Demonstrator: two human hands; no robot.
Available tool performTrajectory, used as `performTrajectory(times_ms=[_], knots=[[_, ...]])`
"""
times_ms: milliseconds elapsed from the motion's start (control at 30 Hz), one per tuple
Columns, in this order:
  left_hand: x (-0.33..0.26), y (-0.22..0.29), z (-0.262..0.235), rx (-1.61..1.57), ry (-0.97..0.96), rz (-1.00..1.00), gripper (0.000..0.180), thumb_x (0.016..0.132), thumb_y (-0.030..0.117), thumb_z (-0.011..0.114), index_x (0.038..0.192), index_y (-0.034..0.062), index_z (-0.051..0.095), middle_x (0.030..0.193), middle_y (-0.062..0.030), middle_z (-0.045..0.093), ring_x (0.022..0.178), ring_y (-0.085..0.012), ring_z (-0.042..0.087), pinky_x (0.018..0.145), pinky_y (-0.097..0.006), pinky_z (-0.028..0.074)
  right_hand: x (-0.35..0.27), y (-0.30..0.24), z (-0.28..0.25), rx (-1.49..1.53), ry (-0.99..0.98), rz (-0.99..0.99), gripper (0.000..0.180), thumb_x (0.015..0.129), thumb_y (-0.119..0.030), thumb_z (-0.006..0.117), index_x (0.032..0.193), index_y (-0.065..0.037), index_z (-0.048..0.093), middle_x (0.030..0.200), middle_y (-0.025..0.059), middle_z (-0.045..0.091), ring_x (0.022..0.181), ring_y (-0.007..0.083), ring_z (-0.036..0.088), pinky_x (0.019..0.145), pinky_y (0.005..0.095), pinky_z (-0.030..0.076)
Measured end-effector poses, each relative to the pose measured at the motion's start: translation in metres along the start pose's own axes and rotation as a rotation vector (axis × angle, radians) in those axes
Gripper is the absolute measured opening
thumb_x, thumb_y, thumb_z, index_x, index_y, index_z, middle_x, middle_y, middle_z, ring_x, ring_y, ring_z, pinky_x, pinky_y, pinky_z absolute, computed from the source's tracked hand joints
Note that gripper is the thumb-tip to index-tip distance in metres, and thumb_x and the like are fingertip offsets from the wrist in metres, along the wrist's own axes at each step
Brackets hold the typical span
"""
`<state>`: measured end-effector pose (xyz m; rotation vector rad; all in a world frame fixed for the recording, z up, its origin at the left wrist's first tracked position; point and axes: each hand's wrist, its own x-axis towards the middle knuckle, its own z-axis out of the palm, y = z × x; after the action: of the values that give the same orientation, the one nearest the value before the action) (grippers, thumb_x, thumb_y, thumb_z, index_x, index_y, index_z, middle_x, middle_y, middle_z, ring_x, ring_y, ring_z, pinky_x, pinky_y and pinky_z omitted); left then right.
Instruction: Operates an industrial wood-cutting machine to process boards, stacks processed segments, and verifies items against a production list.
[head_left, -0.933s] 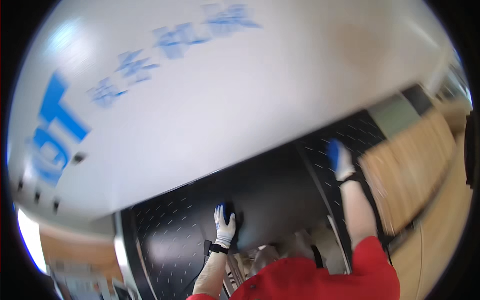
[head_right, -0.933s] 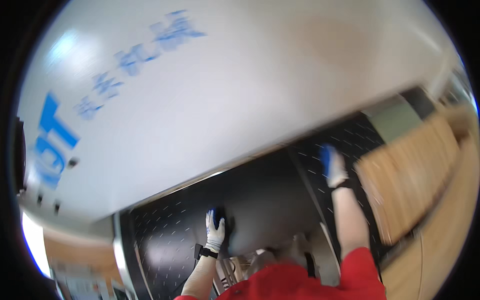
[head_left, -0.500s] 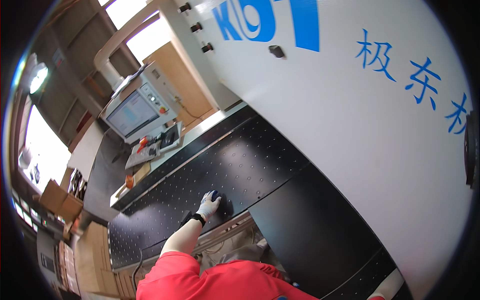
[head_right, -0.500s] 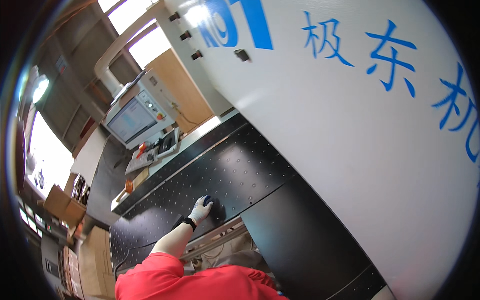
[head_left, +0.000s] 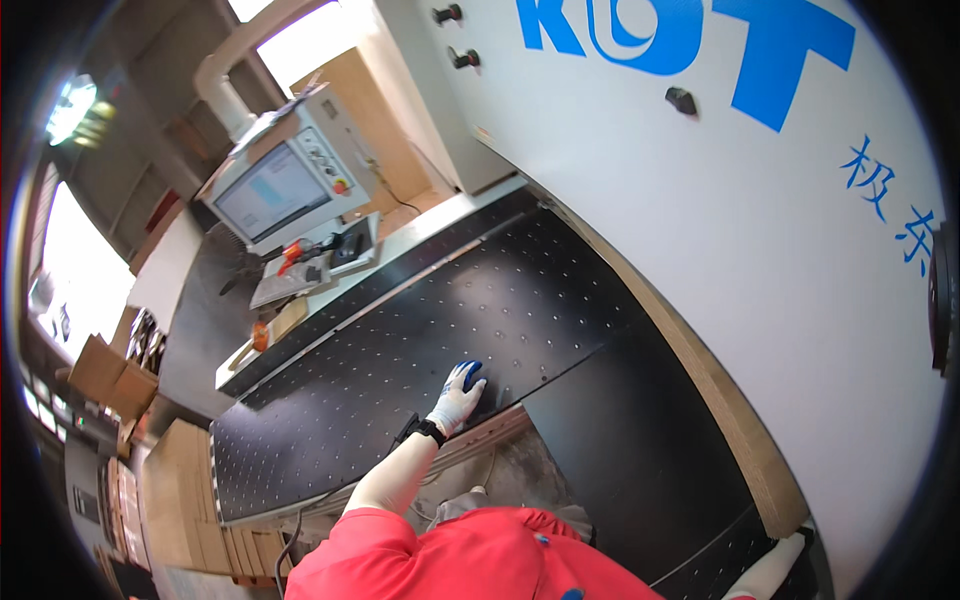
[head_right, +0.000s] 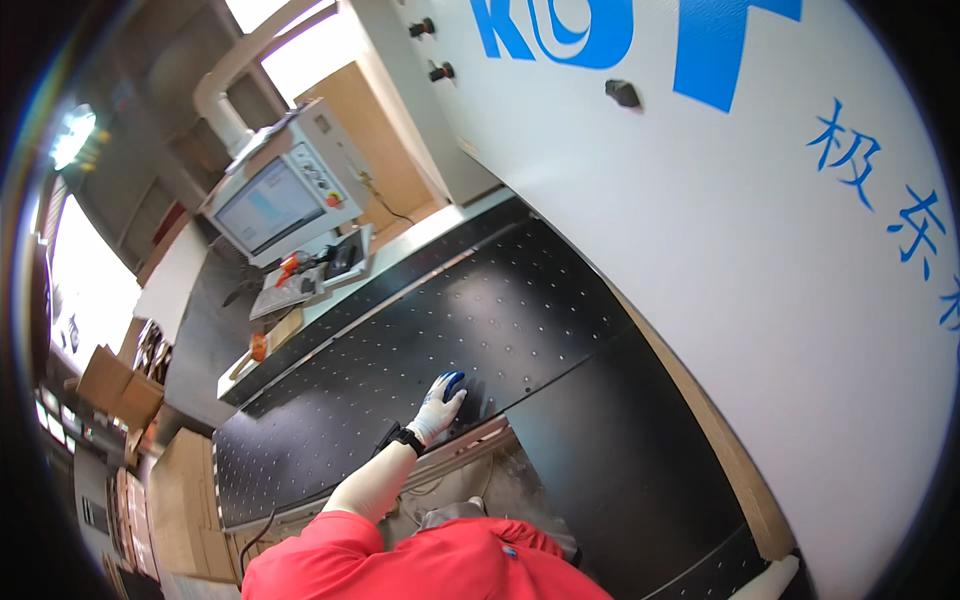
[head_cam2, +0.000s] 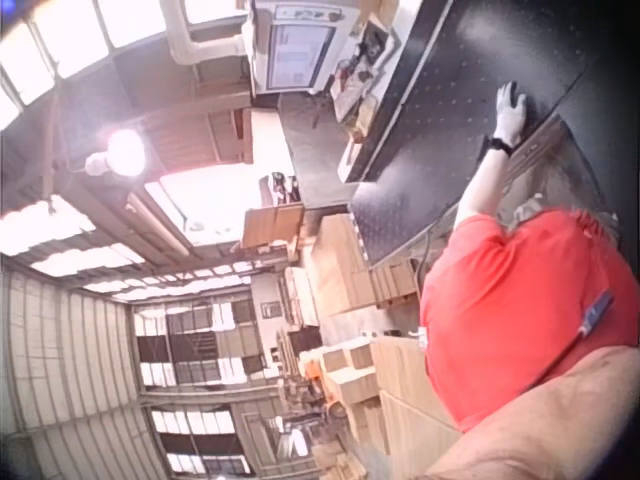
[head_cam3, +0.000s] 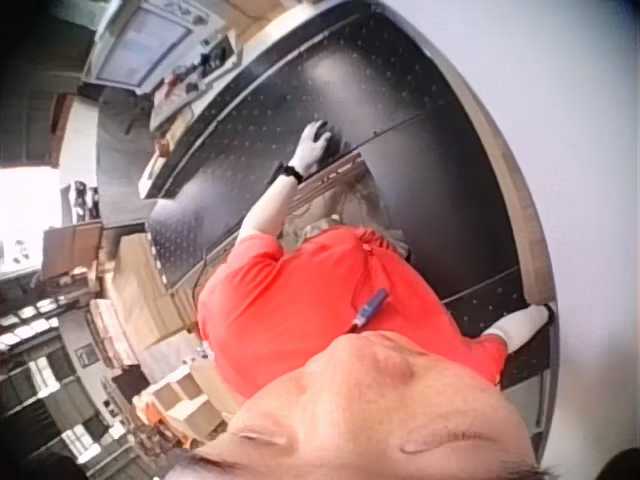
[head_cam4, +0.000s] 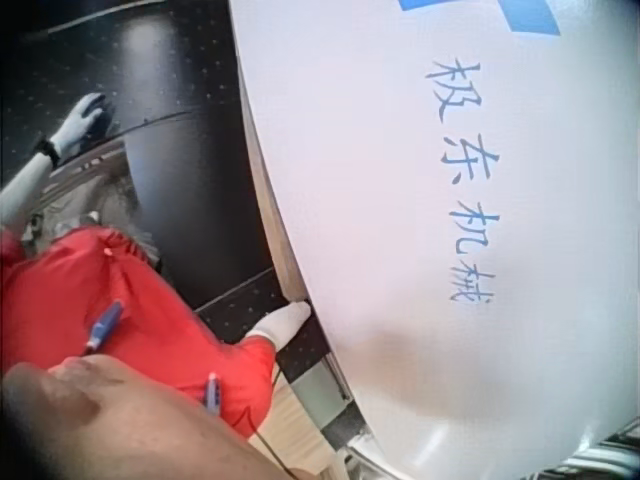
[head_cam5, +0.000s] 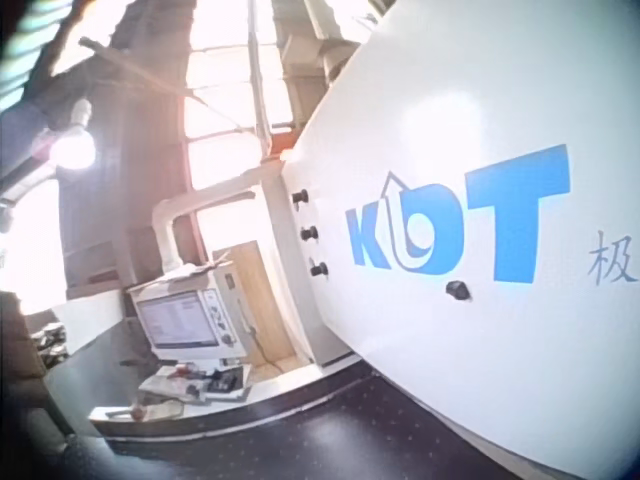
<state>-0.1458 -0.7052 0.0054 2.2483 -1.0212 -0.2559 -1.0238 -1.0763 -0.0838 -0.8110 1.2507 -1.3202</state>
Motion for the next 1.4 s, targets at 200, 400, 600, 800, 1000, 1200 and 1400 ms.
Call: performTrajectory(times_ms=[200,400,600,800,1000,1200,1400], knots=[[0.022,0.023,0.030,-0.237,-0.138,0.297,0.049,0.097,0.025,0.067,0.139,0.0034,0.058,0.145,-0.0204,0.056,0.140,-0.0391,0.048,0.118,-0.045,0.037,-0.121,0.038,0.079,0.301,-0.093,0.119,0.050,0.106,-0.047,0.048,0.132,-0.007,0.063,0.130,0.0077,0.068,0.122,0.0246,0.062,0.107,0.0385,0.046],[-0.011,0.068,0.084,-0.597,-0.485,0.423,0.056,0.097,0.028,0.067,0.143,0.0003,0.053,0.147,-0.0243,0.053,0.141,-0.0389,0.047,0.118,-0.044,0.037,-0.273,0.072,0.092,0.098,0.133,-0.007,0.043,0.100,-0.041,0.059,0.127,-0.009,0.066,0.123,0.0055,0.069,0.116,0.0220,0.062,0.104,0.0365,0.046],[-0.107,0.091,0.123,-0.881,-0.821,0.112,0.083,0.098,0.038,0.070,0.159,-0.0018,0.029,0.161,-0.0253,0.036,0.151,-0.0349,0.035,0.124,-0.041,0.029,-0.381,0.084,0.184,0.236,0.013,0.047,0.033,0.094,-0.025,0.057,0.116,-0.003,0.068,0.114,0.0094,0.071,0.110,0.0238,0.065,0.104,0.0378,0.047],[-0.189,0.115,0.134,-0.905,-0.866,-0.237,0.098,0.096,0.047,0.070,0.161,-0.0049,0.019,0.165,-0.0241,0.027,0.152,-0.0355,0.030,0.124,-0.040,0.028,-0.365,0.014,0.222,-0.931,-0.519,-0.106,0.034,0.103,-0.017,0.050,0.128,0.000,0.066,0.123,0.0127,0.071,0.118,0.0230,0.066,0.103,0.0339,0.050],[-0.229,0.148,0.142,-0.691,-0.748,-0.153,0.100,0.101,0.046,0.061,0.160,-0.0118,0.003,0.166,-0.0339,0.009,0.157,-0.0405,0.010,0.128,-0.041,0.012,-0.352,0.009,0.297,-0.608,-0.432,0.575,0.056,0.099,-0.045,0.068,0.133,-0.001,0.064,0.121,0.0077,0.072,0.105,0.0130,0.067,0.094,0.0295,0.052],[-0.243,0.111,0.121,-0.563,-0.654,-0.149,0.090,0.105,0.041,0.053,0.159,-0.0133,0.006,0.165,-0.0374,0.009,0.156,-0.0456,0.009,0.128,-0.043,0.010,-0.397,0.042,0.303,-0.541,-0.583,0.495,0.062,0.096,-0.046,0.072,0.133,0.002,0.063,0.122,0.0112,0.072,0.107,0.0158,0.068,0.094,0.0314,0.053],[-0.241,0.029,0.049,-0.548,-0.684,-0.036,0.086,0.106,0.041,0.051,0.160,-0.0114,0.008,0.165,-0.0360,0.013,0.154,-0.0455,0.013,0.127,-0.045,0.011,-0.501,0.088,0.333,-0.333,-0.541,0.472,0.060,0.097,-0.037,0.073,0.141,0.001,0.056,0.128,0.0083,0.068,0.112,0.0148,0.065,0.099,0.0319,0.051]])
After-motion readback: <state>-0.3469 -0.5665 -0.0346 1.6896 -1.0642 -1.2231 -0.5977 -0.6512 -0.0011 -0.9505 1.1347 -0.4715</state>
